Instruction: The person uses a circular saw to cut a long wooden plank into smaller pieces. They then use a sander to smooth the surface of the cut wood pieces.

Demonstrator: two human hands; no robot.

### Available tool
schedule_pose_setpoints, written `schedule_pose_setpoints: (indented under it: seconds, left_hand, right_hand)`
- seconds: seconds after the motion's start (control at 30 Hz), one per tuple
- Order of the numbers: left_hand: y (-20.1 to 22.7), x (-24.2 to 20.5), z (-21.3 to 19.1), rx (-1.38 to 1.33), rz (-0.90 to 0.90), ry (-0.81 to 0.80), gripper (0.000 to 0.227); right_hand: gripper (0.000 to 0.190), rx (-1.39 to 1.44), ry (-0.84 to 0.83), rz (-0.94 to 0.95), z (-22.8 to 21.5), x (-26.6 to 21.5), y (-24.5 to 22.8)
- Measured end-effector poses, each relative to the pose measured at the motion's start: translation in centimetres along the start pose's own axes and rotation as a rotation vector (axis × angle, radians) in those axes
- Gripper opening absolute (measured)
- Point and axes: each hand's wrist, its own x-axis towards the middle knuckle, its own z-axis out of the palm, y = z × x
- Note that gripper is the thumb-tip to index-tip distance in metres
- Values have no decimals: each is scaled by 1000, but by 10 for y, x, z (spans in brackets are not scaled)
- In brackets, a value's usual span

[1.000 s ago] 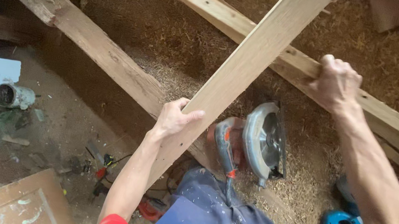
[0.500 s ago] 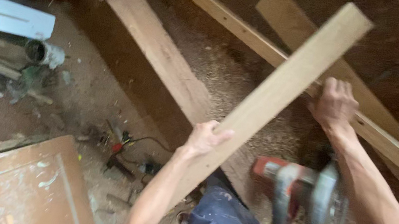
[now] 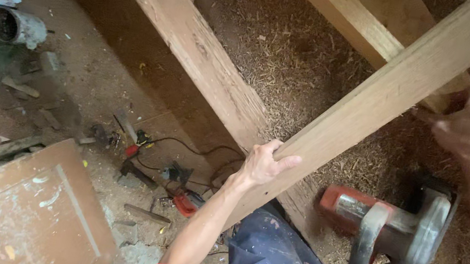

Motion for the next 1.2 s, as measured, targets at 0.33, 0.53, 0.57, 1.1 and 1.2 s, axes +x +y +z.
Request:
schedule_pose_setpoints:
  seconds: [0.33,0.53,0.57,1.1,1.2]
  left_hand:
    - [-7,-1,-4,-40,-44,-30,73]
    - [-15,-2,4,-37,-45,-38,74]
    - [-16,-3,5,-43,-46,-44,74]
    - [-29,-1,1,-68,-43,-76,81]
    - [-28,-1,2,-68,-44,-78,81]
  right_hand:
    - [49,90,183,-185,6,-10,-14]
    - [53,-20,185,-238,-14,-22,-40]
    - [50,-20,200,-259,-15,-20,-43]
    - [44,-44,239,-307,-52,-2,-96]
    - [43,-48,241,-297,-47,-6,-89]
